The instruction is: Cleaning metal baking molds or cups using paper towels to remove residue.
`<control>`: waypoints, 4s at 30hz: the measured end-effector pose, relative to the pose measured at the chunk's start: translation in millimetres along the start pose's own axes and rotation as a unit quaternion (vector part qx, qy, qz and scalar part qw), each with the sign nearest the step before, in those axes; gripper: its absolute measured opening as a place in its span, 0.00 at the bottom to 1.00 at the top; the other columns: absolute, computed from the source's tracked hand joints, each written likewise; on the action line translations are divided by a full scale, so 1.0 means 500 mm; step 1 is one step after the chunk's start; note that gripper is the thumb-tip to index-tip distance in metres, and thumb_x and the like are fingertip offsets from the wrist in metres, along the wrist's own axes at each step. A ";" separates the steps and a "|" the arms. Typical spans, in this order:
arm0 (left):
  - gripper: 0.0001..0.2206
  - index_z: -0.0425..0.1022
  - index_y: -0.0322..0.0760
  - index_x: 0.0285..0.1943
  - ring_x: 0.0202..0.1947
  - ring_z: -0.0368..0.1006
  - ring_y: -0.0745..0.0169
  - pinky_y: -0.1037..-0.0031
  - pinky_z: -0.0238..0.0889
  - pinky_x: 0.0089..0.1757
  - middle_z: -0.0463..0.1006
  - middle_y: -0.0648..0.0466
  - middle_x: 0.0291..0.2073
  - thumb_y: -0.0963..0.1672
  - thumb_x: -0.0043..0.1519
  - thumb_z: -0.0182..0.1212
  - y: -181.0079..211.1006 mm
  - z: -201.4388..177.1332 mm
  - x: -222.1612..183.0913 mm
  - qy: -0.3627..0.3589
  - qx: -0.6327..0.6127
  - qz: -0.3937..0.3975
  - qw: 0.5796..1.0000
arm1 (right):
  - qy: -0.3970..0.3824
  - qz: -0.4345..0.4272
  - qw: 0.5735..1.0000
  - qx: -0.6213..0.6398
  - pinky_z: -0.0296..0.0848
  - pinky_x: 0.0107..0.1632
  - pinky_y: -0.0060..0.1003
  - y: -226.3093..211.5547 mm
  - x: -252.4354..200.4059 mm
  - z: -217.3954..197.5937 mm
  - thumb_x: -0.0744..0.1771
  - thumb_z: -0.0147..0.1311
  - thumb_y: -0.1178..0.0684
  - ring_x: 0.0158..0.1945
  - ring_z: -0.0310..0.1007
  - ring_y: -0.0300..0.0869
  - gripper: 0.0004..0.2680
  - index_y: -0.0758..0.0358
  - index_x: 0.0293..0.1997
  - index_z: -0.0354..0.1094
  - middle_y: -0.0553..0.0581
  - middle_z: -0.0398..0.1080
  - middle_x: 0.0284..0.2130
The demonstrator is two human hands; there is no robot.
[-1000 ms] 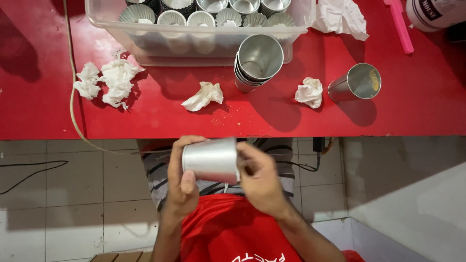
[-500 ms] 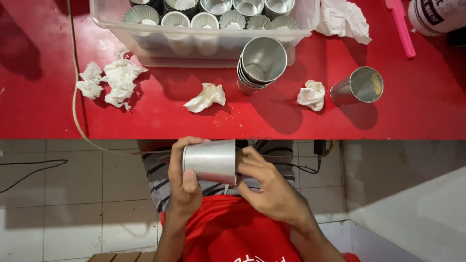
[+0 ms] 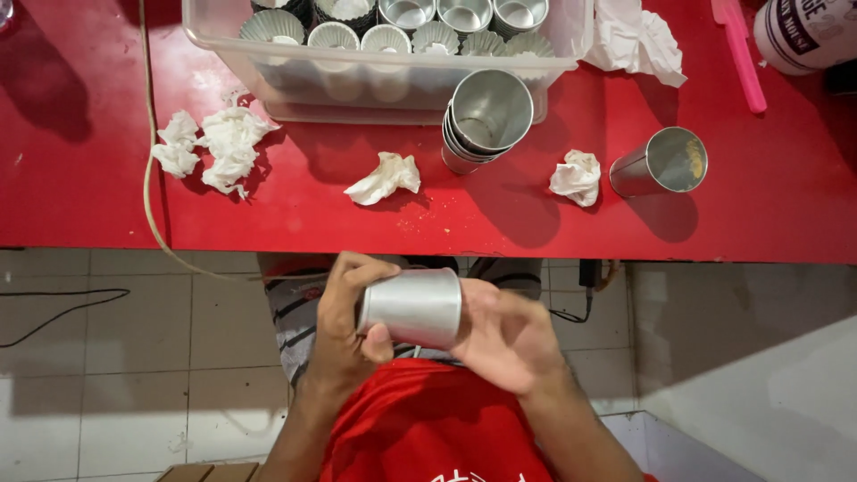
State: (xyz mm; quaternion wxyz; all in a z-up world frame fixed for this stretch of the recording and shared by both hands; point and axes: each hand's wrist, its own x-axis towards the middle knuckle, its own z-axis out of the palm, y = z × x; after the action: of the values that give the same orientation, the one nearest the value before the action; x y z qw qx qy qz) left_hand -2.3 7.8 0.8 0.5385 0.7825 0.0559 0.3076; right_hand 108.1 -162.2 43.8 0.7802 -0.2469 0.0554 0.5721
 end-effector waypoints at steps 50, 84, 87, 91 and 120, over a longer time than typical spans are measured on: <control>0.22 0.62 0.38 0.61 0.55 0.67 0.57 0.65 0.63 0.54 0.69 0.50 0.57 0.56 0.69 0.42 -0.029 -0.028 -0.034 0.234 -0.426 -0.292 0.824 | 0.177 -0.275 0.923 -0.205 0.75 0.57 0.41 -0.030 -0.091 -0.113 0.67 0.50 0.67 0.50 0.75 0.52 0.16 0.77 0.63 0.61 0.71 0.71 0.50; 0.29 0.62 0.35 0.61 0.44 0.73 0.54 0.65 0.70 0.46 0.75 0.42 0.45 0.60 0.65 0.48 0.049 0.027 -0.003 0.061 -0.423 -0.159 0.890 | -0.056 -0.216 0.528 -0.819 0.72 0.48 0.45 0.034 -0.054 0.137 0.59 0.51 0.64 0.41 0.71 0.57 0.10 0.67 0.43 0.70 0.68 0.70 0.44; 0.30 0.61 0.34 0.61 0.45 0.68 0.59 0.70 0.64 0.45 0.69 0.45 0.49 0.60 0.65 0.43 0.044 0.044 -0.018 0.097 -0.332 -0.168 0.923 | -0.091 -0.084 0.544 -0.830 0.72 0.48 0.43 0.001 -0.027 0.106 0.60 0.49 0.61 0.43 0.71 0.56 0.10 0.66 0.41 0.72 0.62 0.75 0.38; 0.27 0.61 0.32 0.59 0.43 0.71 0.55 0.68 0.66 0.45 0.74 0.41 0.45 0.57 0.64 0.47 0.044 0.036 -0.014 0.081 -0.327 -0.151 0.929 | -0.122 -0.025 0.546 -0.828 0.75 0.41 0.47 -0.010 -0.011 0.098 0.58 0.49 0.61 0.33 0.74 0.59 0.10 0.69 0.37 0.73 0.65 0.77 0.34; 0.27 0.63 0.39 0.59 0.48 0.74 0.50 0.55 0.72 0.51 0.73 0.45 0.48 0.59 0.64 0.58 -0.016 0.004 0.007 0.135 -0.386 -0.058 0.911 | -0.037 -0.305 0.647 -0.698 0.74 0.32 0.38 0.027 0.024 0.157 0.58 0.57 0.67 0.27 0.73 0.47 0.14 0.70 0.46 0.74 0.66 0.76 0.36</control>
State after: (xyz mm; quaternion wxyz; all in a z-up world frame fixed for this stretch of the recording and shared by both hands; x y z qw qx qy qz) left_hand 3.6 10.8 -5.0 0.8029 0.4601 0.0504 0.3755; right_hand 84.4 -113.8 103.5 0.5091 -0.6997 -0.4680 0.1796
